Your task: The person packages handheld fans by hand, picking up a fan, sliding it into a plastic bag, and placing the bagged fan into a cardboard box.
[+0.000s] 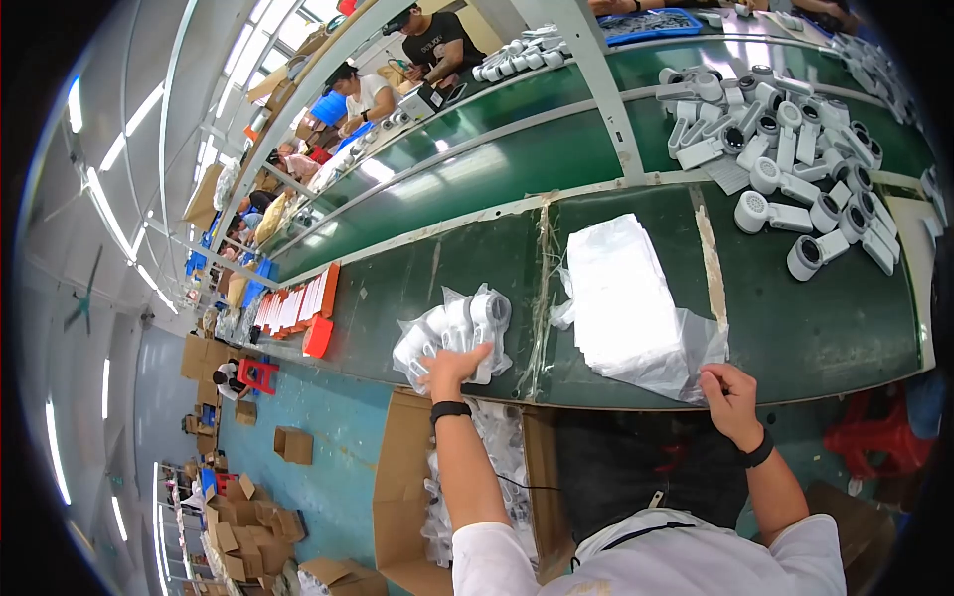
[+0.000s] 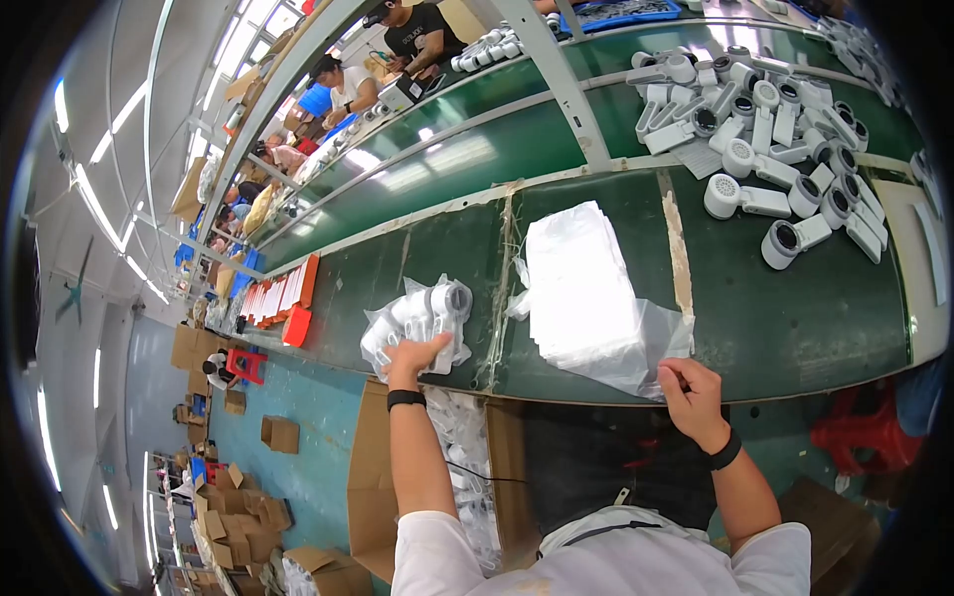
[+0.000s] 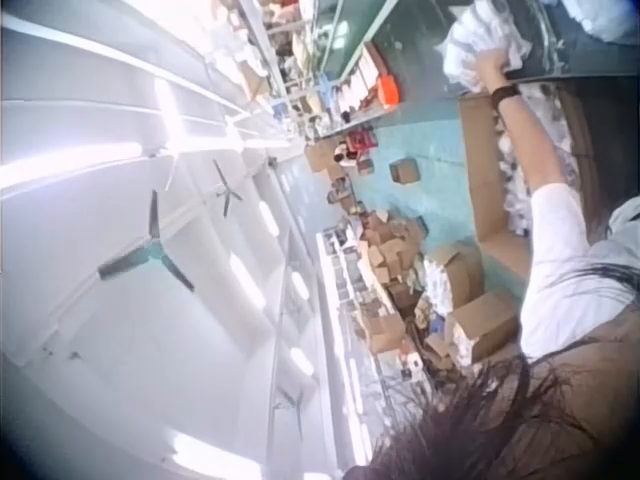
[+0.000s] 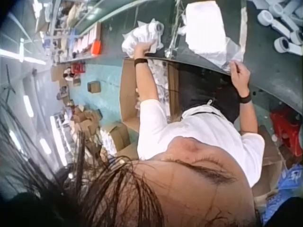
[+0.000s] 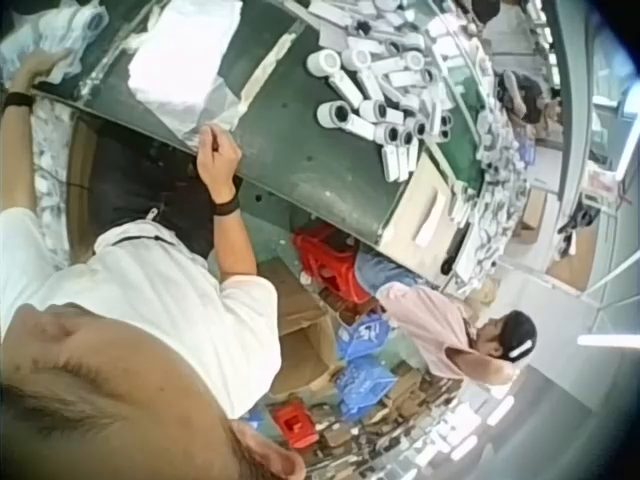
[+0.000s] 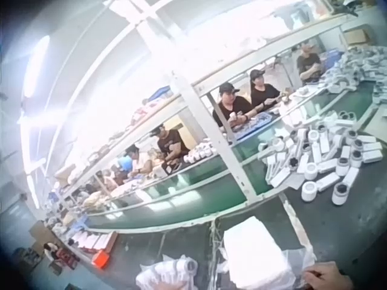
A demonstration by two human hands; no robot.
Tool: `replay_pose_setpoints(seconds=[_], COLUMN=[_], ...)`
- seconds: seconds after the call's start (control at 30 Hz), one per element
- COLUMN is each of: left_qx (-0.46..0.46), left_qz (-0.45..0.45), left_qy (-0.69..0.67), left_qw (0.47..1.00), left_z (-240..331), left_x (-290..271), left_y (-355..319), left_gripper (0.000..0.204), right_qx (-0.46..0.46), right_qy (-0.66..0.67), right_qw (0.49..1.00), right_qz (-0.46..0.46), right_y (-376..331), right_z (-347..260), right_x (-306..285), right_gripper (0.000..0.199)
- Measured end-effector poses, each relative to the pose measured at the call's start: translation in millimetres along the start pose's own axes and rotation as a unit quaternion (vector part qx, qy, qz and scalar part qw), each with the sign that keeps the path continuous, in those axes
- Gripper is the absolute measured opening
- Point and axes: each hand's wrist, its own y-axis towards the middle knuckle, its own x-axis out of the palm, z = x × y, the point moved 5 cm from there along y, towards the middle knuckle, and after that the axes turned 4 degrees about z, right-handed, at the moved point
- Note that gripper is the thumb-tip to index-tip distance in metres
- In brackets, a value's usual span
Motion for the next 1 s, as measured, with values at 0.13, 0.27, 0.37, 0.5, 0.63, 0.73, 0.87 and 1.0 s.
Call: replay_pose_setpoints(seconds=[0.13,0.27,0.37,0.5,0.63,0.73,0.87,1.0], left_qx=[-0.026,-0.065,-0.069,-0.057,-0.05,-0.069,-0.083,-0.074], left_qz=[0.017,0.047,0.029,0.026,0.02,0.041,0.087,0.084], left_qy=[0.0,-0.031,-0.02,-0.025,-0.037,-0.061,-0.08,-0.108], left_qw=[1.0,0.996,0.997,0.998,0.998,0.995,0.989,0.988], left_z=[4,12,2,-1,-1,1,-4,-7], left_x=[-4,-8,-13,-10,-15,-17,-15,-18], left_y=[-5,-18,-15,-12,-11,-13,-14,-21], left_gripper=[0.106,0.098,0.097,0.102,0.103,0.087,0.085,0.084], right_qx=[0.003,0.002,-0.001,0.0,0.03,0.049,0.084,0.107], right_qy=[-0.001,-0.013,-0.006,-0.017,-0.003,-0.005,0.054,0.016], right_qw=[1.0,1.0,1.0,0.999,0.999,0.998,0.995,0.994], right_qz=[0.007,0.005,-0.003,-0.034,-0.024,-0.04,-0.028,-0.019], right_y=[0,-2,0,-5,-4,-6,-7,-7], right_z=[0,1,0,9,9,21,40,38], right_x=[-1,-6,-3,-1,-1,-2,-3,-3], right_gripper=[0.009,0.009,0.01,0.013,0.013,0.014,0.016,0.02])
